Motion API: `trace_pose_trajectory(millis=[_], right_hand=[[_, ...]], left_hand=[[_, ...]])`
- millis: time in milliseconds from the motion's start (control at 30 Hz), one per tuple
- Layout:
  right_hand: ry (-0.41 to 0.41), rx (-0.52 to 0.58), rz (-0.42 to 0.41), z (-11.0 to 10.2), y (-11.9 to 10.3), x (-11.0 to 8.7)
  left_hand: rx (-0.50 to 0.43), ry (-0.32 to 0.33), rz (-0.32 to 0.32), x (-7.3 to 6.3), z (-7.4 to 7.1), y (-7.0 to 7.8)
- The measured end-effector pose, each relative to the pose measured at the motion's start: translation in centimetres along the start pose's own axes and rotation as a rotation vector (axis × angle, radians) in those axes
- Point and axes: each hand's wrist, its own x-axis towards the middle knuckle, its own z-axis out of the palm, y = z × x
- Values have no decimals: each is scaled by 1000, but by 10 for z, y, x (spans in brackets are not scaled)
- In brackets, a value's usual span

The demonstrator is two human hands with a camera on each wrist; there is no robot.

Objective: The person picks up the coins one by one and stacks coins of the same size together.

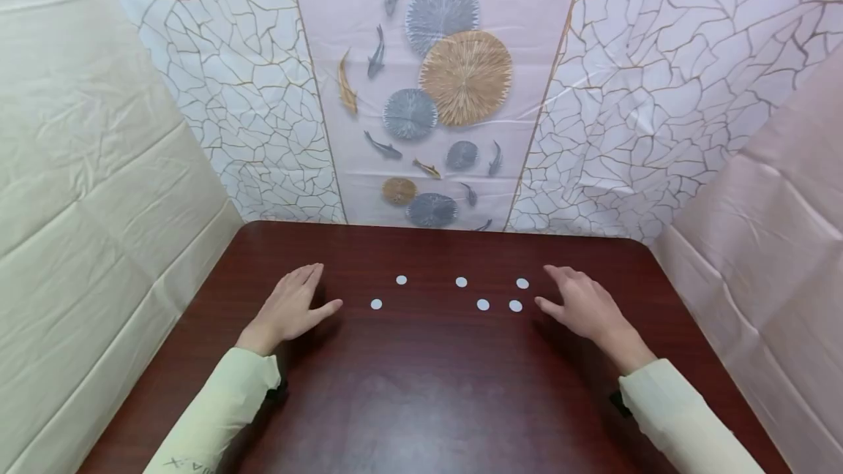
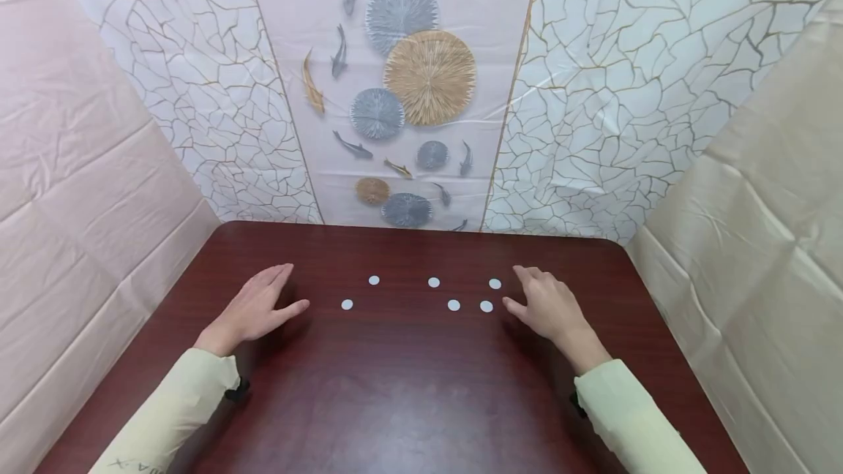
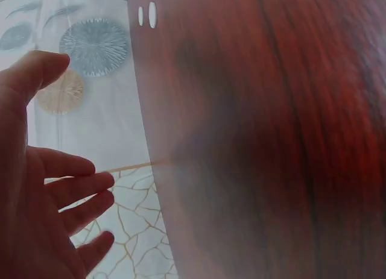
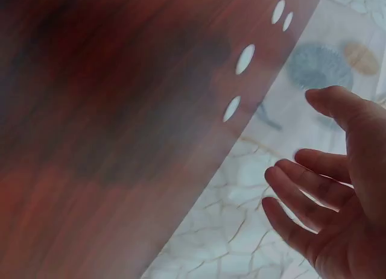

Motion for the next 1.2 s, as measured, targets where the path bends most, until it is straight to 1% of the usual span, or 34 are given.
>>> trace_pose_trajectory(millis=[133,300,433,567,800,967,1133,1200], right_hand=[[-20,78,-32,1,-17,16],[-85,113,-50,5,-41,38],[-125,152,-82,11,-61,56],[-156,193,-143,17,-82,73],[-230,231,-206,26,-119,97],[-296,236,-245,36,-146,110],[-323,220,-291,49,-170,121],[-337,224,-296,54,-178,124]], left_hand=[[-57,18,25,6,1,7],[-122,47,37,13,3,17],[-150,67,56,20,7,25],[-163,48,71,26,9,32],[-182,2,73,33,14,40],[-176,-27,68,36,17,44],[-185,-53,59,39,21,47],[-190,-63,60,40,23,47]])
